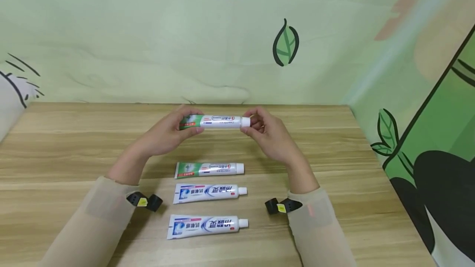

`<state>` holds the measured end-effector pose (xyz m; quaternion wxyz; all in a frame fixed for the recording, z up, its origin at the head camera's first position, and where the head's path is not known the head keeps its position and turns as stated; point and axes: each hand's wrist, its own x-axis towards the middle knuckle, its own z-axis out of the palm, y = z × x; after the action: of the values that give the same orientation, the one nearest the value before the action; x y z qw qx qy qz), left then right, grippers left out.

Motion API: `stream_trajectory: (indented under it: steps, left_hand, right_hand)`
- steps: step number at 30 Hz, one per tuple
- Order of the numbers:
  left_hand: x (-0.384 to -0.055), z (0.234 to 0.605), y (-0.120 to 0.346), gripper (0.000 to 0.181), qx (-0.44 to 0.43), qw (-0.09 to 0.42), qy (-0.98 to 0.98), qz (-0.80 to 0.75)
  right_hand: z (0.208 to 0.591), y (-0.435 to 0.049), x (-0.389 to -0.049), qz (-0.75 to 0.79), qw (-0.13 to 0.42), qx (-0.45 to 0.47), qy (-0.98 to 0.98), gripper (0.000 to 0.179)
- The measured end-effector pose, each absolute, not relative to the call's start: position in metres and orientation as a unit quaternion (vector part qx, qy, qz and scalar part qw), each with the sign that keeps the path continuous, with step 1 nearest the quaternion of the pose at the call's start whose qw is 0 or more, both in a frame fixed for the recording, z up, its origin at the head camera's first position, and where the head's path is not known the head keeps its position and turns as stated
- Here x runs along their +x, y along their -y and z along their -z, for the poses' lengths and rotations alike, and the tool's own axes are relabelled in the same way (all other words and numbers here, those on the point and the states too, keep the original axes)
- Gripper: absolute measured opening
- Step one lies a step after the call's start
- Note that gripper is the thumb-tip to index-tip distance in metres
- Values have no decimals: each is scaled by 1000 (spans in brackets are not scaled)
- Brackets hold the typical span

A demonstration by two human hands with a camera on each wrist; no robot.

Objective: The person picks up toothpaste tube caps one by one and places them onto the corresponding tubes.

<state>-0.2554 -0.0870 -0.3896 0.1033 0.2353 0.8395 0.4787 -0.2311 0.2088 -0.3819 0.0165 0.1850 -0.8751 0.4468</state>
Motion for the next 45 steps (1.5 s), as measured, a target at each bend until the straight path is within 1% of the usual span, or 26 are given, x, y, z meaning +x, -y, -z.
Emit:
stream_trajectory:
  steps: [12, 18, 23, 26, 31, 39, 45]
  left_hand:
    - [-256, 389, 87, 33, 232, 109, -837, -483]
    - [-257, 388, 87, 34, 230, 113, -836, -486]
    - [-257, 389, 87, 33, 233, 114, -833, -489]
    - [-257, 390, 86, 33, 232, 113, -834, -488]
    - [-256, 391, 87, 34, 231, 111, -836, -485]
    - [-256, 391, 87, 35, 233, 115, -832, -489]
    - [-256, 390, 87, 35, 232, 118, -832, -491]
  right_hand:
    - [380, -208, -231, -453, -5, 191, 871, 18]
    - [380, -207, -230, -446, -1, 171, 879, 24]
    - [381, -206, -231, -461, 11, 173, 870, 24]
    - [382, -206, -232, -469, 9, 174, 866, 23]
    - [381, -207, -231, -460, 4, 177, 870, 29]
    - [381, -208, -230, -455, -14, 187, 871, 18]
    - [381, -207, -230, -449, -19, 186, 874, 19]
